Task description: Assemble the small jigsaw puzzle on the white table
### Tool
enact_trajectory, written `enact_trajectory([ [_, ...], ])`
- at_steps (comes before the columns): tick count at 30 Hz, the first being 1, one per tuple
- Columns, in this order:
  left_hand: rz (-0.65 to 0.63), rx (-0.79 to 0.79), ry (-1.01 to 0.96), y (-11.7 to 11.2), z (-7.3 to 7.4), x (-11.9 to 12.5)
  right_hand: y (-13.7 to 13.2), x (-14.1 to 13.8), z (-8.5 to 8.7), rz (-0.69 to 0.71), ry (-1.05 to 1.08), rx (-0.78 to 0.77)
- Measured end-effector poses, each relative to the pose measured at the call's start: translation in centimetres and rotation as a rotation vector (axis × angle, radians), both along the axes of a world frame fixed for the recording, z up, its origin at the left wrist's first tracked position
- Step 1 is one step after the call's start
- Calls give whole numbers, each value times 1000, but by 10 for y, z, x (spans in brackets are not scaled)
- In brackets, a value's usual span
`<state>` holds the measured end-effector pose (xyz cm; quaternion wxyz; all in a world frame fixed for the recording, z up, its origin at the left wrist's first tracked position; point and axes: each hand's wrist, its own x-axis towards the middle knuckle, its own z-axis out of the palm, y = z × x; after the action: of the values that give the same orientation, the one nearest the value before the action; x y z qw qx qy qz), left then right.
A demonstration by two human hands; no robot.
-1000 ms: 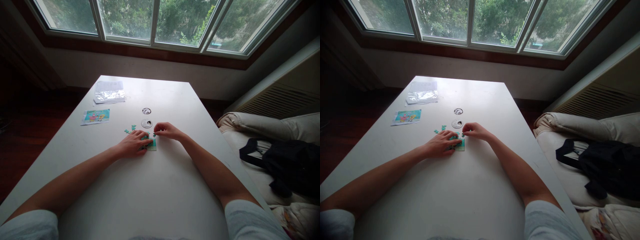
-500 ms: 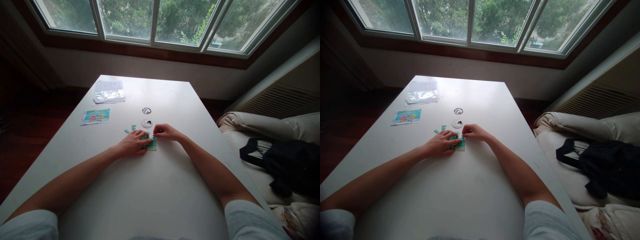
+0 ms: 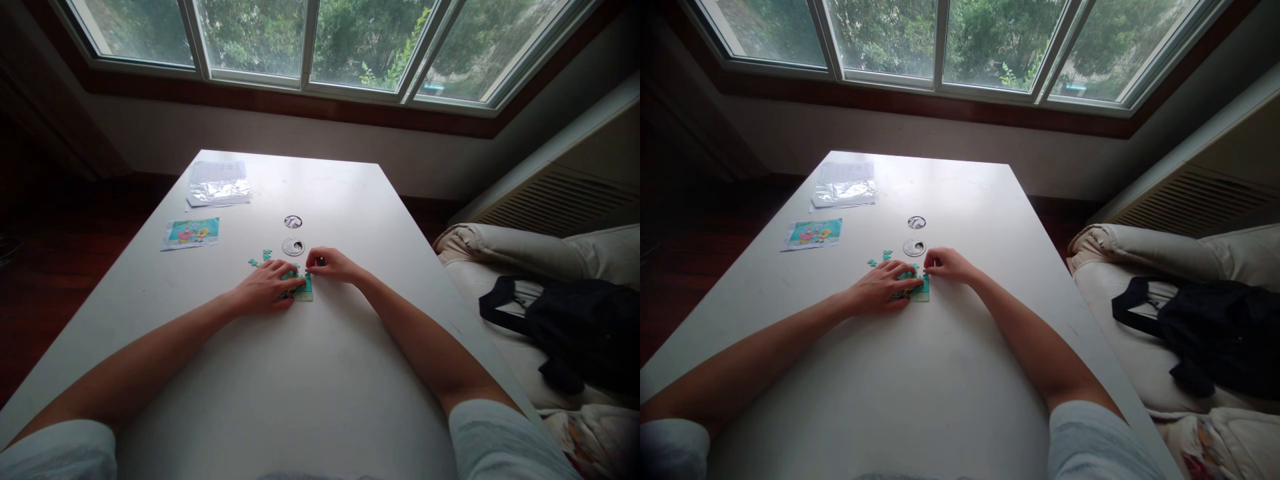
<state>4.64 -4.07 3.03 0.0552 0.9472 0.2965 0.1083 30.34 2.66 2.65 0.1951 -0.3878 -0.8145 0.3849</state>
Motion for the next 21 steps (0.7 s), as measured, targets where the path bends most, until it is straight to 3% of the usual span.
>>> enact_trajectory([
  [21, 0, -7, -16, 0, 0, 1, -1, -1, -2, 42, -86, 152],
])
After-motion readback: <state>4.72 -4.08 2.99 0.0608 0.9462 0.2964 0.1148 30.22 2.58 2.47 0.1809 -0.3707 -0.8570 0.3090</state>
